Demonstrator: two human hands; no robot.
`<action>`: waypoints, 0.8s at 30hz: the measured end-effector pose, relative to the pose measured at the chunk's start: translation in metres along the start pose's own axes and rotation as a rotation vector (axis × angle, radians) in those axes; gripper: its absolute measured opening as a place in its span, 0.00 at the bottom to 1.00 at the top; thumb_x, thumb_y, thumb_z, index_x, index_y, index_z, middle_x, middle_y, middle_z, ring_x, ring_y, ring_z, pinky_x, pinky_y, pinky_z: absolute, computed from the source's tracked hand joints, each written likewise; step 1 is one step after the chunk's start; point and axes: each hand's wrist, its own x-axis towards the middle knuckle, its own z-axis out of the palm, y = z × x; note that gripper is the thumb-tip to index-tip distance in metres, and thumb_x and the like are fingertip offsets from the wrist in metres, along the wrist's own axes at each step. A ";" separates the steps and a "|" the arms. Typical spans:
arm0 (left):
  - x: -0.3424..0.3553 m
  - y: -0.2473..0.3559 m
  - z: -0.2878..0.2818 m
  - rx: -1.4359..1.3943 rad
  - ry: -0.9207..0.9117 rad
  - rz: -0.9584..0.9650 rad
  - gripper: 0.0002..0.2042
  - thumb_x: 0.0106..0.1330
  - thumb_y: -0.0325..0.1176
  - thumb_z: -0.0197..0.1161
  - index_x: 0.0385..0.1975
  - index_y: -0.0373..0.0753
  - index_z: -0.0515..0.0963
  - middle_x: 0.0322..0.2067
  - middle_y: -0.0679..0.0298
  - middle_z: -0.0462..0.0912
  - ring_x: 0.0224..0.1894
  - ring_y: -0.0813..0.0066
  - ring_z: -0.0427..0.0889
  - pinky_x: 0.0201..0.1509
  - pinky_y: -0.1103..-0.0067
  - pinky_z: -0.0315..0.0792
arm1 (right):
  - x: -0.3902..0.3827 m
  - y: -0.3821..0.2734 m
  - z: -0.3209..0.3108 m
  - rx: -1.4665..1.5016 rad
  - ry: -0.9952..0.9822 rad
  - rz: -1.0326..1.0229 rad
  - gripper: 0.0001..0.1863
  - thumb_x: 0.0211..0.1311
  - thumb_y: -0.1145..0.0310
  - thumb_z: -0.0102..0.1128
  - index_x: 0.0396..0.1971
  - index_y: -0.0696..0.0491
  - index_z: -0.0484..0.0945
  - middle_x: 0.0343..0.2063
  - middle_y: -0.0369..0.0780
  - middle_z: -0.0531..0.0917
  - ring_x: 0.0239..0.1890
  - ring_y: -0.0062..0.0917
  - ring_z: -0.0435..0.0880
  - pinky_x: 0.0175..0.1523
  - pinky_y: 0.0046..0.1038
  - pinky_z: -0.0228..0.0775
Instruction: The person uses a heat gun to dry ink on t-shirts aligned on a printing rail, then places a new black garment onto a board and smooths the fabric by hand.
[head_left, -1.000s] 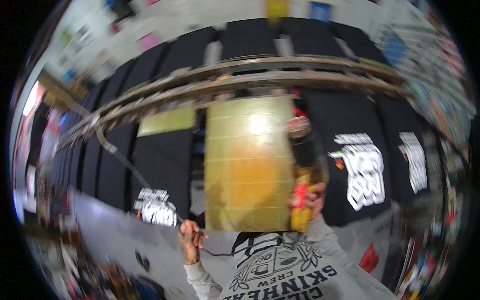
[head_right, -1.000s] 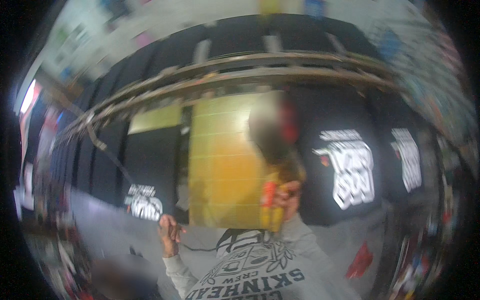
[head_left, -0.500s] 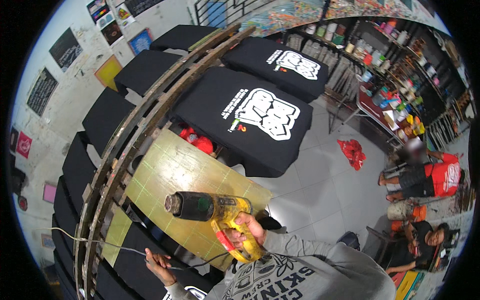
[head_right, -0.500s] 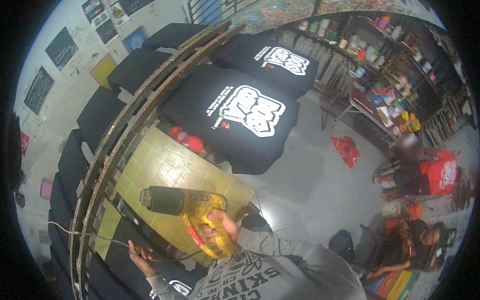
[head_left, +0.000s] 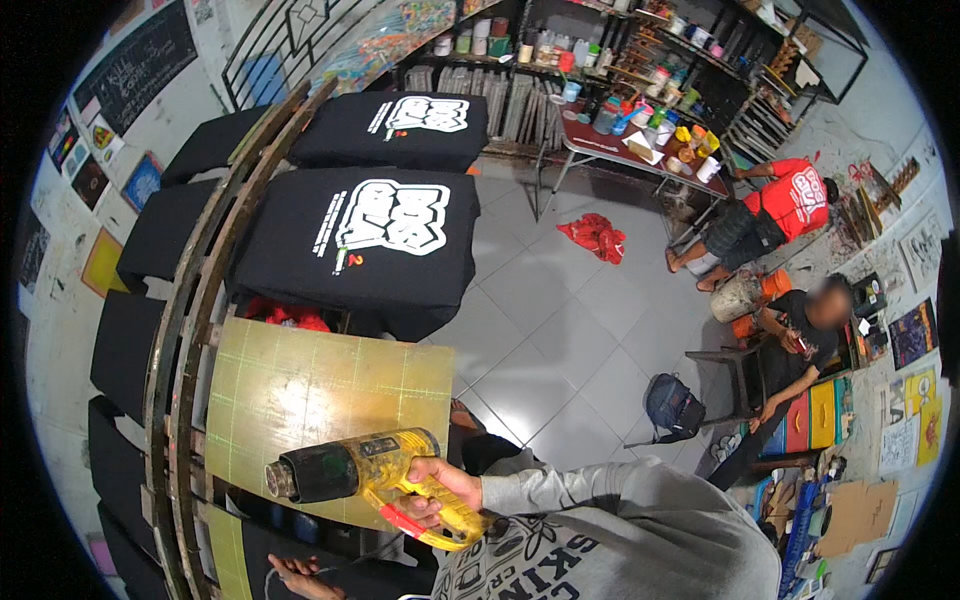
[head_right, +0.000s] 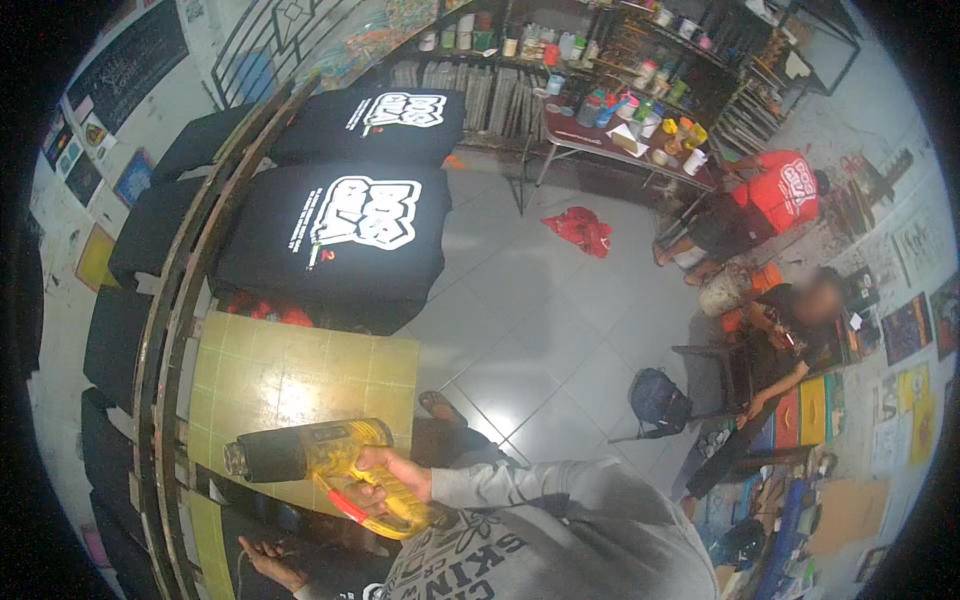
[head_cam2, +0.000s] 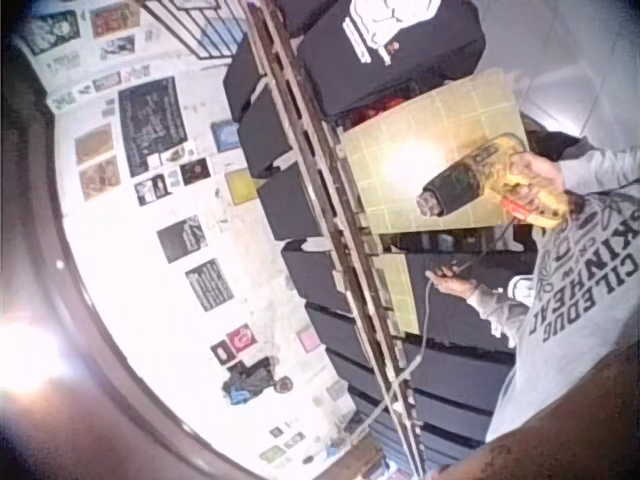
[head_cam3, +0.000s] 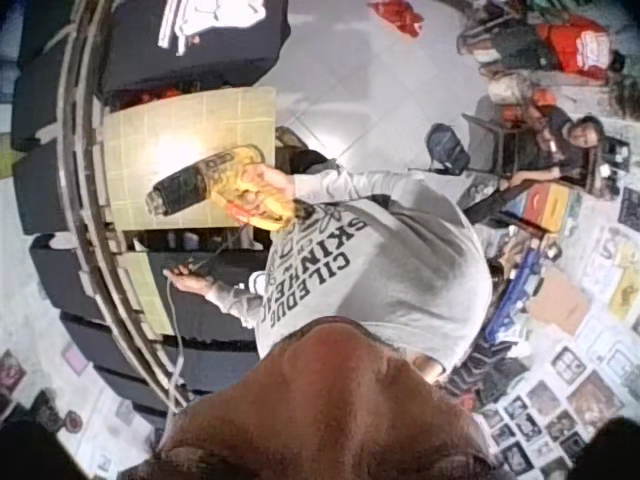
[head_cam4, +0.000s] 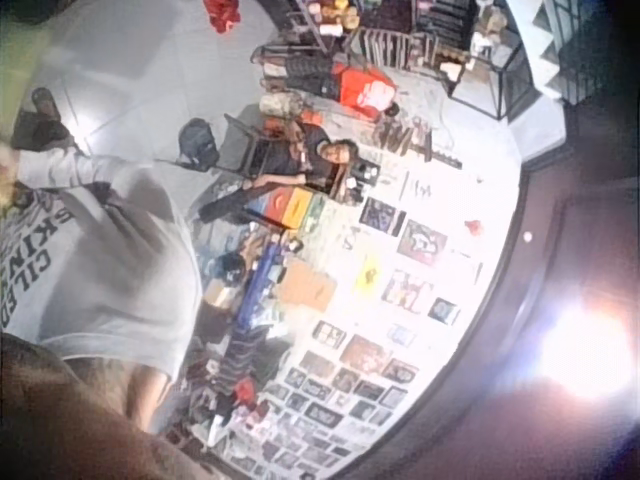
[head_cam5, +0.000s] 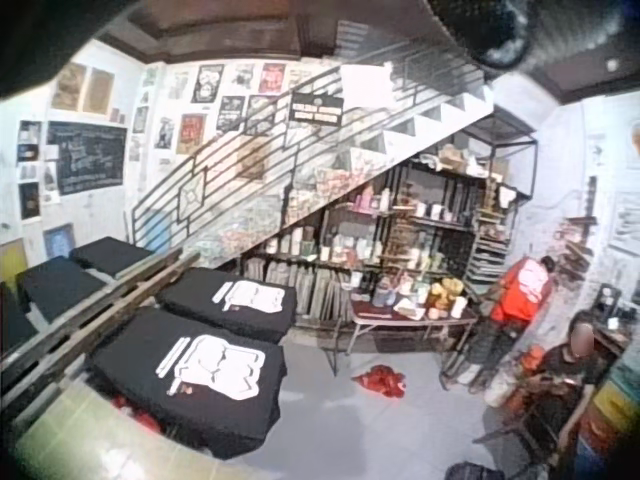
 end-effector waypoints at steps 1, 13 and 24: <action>-0.007 0.008 0.004 -0.077 0.011 -0.039 0.17 0.75 0.49 0.49 0.47 0.42 0.73 0.28 0.68 0.68 0.25 0.79 0.66 0.31 0.79 0.69 | -0.003 0.000 -0.007 0.006 -0.008 -0.004 0.22 0.57 0.58 0.53 0.48 0.55 0.73 0.20 0.35 0.74 0.15 0.16 0.67 0.25 0.24 0.64; 0.161 -0.097 -0.186 -0.201 0.091 -0.073 0.27 0.76 0.46 0.45 0.70 0.40 0.61 0.55 0.53 0.70 0.45 0.70 0.73 0.41 0.78 0.73 | 0.016 -0.014 -0.001 -0.148 0.096 0.027 0.20 0.65 0.56 0.62 0.50 0.50 0.73 0.36 0.37 0.80 0.36 0.27 0.82 0.32 0.30 0.78; 0.147 0.105 -0.100 -0.310 -0.104 0.242 0.27 0.77 0.51 0.43 0.69 0.41 0.62 0.64 0.54 0.71 0.60 0.57 0.77 0.57 0.69 0.78 | 0.188 -0.104 0.045 -0.373 -0.099 -0.069 0.33 0.63 0.48 0.64 0.59 0.56 0.68 0.40 0.39 0.79 0.36 0.27 0.79 0.42 0.33 0.77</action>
